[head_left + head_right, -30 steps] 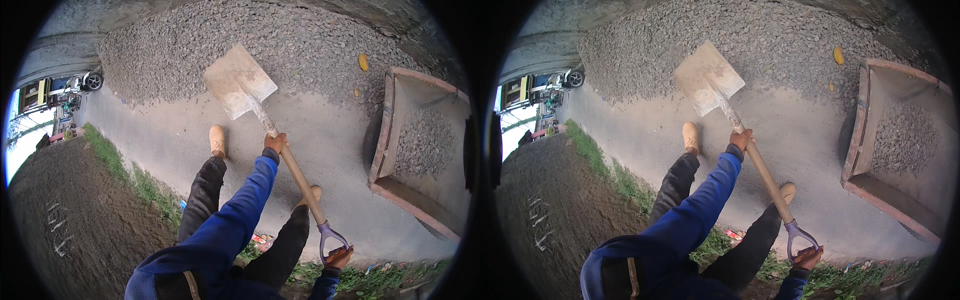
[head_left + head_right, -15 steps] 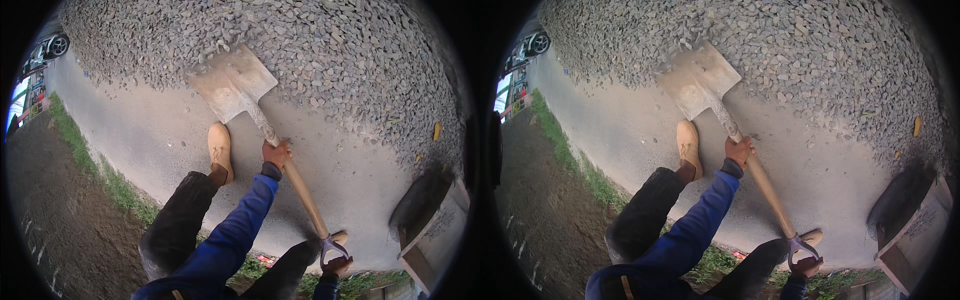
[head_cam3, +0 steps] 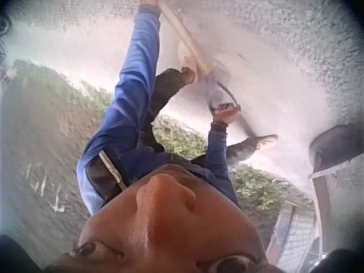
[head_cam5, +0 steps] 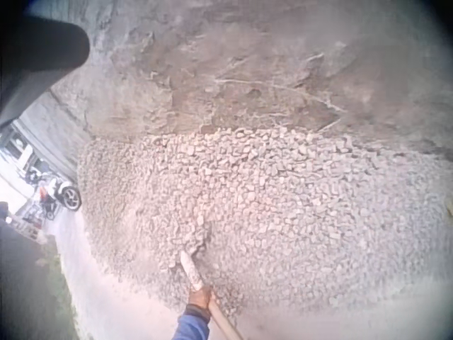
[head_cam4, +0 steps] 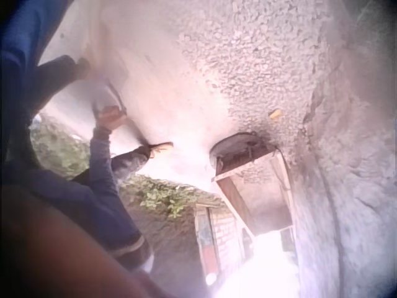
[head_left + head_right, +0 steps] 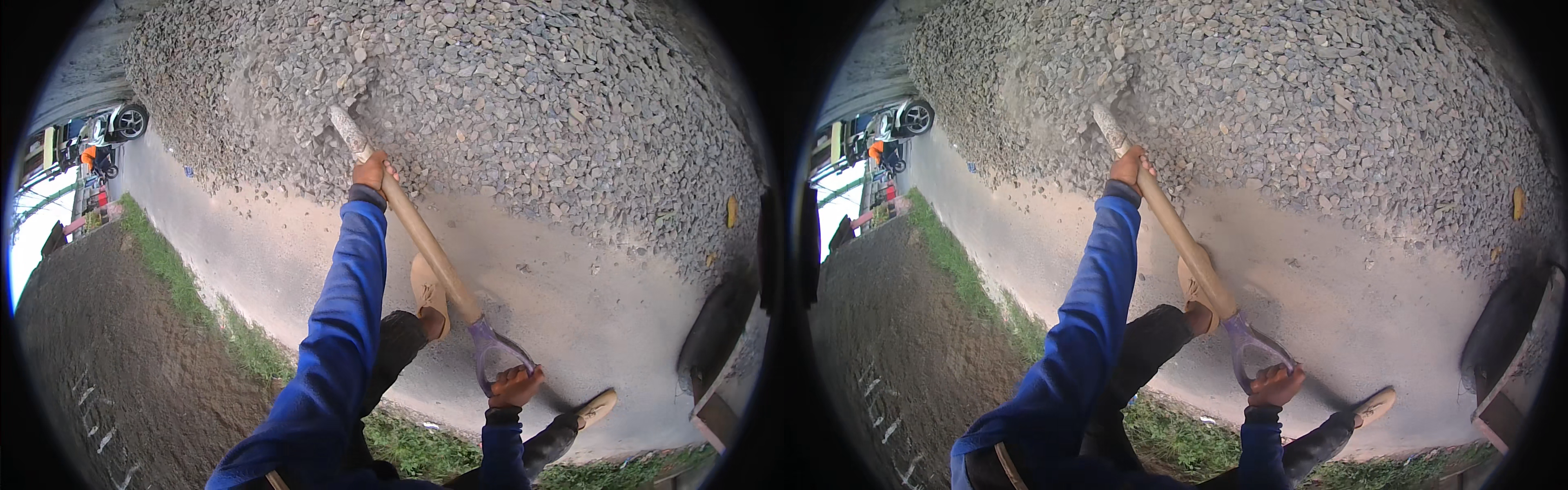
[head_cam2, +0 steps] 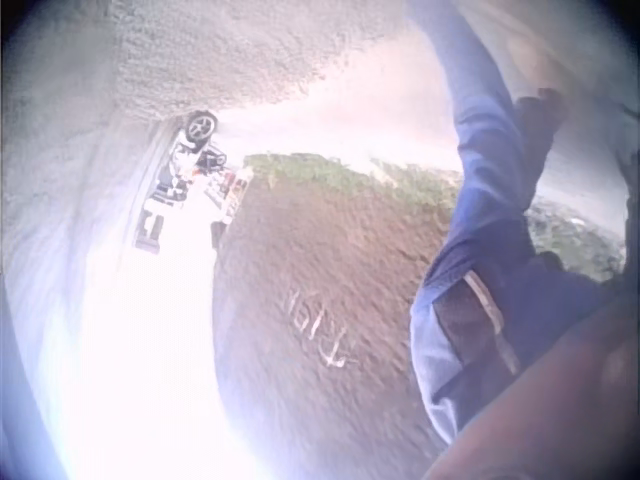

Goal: The person uses a shovel to scoop gravel from a pile on the ground and transfers it into a red wheelbarrow. The task involves repetitive scooping and lifting motions to fill the wheelbarrow with the aggregate material.

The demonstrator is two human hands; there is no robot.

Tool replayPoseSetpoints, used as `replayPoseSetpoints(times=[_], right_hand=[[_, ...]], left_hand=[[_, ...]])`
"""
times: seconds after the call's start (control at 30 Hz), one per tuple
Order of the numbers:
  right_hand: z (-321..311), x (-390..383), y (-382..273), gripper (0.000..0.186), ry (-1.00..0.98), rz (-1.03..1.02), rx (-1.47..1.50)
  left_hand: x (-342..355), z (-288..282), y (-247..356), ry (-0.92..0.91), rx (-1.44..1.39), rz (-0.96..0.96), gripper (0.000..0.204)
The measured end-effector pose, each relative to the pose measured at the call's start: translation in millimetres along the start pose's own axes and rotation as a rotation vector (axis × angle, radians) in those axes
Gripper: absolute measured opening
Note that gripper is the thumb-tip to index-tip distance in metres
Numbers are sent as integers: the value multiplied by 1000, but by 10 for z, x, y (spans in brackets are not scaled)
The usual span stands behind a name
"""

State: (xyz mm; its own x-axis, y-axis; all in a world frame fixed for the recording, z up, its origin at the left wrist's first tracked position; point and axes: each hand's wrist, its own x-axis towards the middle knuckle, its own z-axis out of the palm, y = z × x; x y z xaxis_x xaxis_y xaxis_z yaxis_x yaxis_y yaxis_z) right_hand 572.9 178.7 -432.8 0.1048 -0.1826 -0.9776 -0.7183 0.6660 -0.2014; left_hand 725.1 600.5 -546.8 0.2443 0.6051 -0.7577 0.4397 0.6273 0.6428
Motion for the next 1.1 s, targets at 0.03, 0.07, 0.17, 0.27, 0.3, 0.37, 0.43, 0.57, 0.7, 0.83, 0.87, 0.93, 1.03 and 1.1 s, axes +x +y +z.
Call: replayPoseSetpoints(times=[0.03, 0.07, 0.17, 0.27, 0.3, 0.37, 0.43, 0.57, 0.7, 0.83, 0.87, 0.93, 1.03, 1.1], right_hand=[[-77, -161, -147, 39, 73, -34, -12], [-167, -312, -303, 39, 149, -69, -20], [-1052, -583, -686, 40, 290, -191, -1], [-2007, -993, -1221, 44, 340, -165, -53], [-2391, -1054, -1380, 44, 312, -185, -44], [-3204, -1271, -1680, 43, 301, -255, -1], [-3850, -1558, -2086, 37, 323, -96, 106], [-5082, -2058, -2662, 35, 426, -148, 198], [-5981, -2384, -2951, 39, 411, -127, 385], [-6283, -2577, -3258, 42, 379, 4, 596], [-6303, -2586, -3325, 42, 342, 20, 675], [-6311, -2498, -3366, 39, 188, 82, 777], [-6561, -2177, -3221, 30, -347, 226, 1131], [-6249, -2107, -3478, 34, -157, 240, 803]], left_hand=[[-153, -31, -60, -1, -6, 11, 13], [-379, 1, -166, 11, 4, 3, 12], [-1330, 363, -587, -7, 7, -42, 8], [-2443, 793, -1033, -37, 60, -31, 7], [-2794, 926, -1217, -47, 81, -40, 7], [-3587, 1245, -1533, -57, 132, -80, 6], [-4238, 1480, -1820, -111, 133, -157, 6], [-5728, 2531, -2388, -313, 232, -88, 8], [-7191, 3516, -2937, -523, 367, 1, 14], [-8281, 4547, -3478, -714, 550, 95, 21], [-8527, 4771, -3597, -779, 595, 141, 22], [-8820, 5188, -3834, -899, 778, 325, 30], [-9359, 5754, -4060, -986, 1091, 748, 51], [-9658, 6078, -3967, -966, 1210, 821, 55]])
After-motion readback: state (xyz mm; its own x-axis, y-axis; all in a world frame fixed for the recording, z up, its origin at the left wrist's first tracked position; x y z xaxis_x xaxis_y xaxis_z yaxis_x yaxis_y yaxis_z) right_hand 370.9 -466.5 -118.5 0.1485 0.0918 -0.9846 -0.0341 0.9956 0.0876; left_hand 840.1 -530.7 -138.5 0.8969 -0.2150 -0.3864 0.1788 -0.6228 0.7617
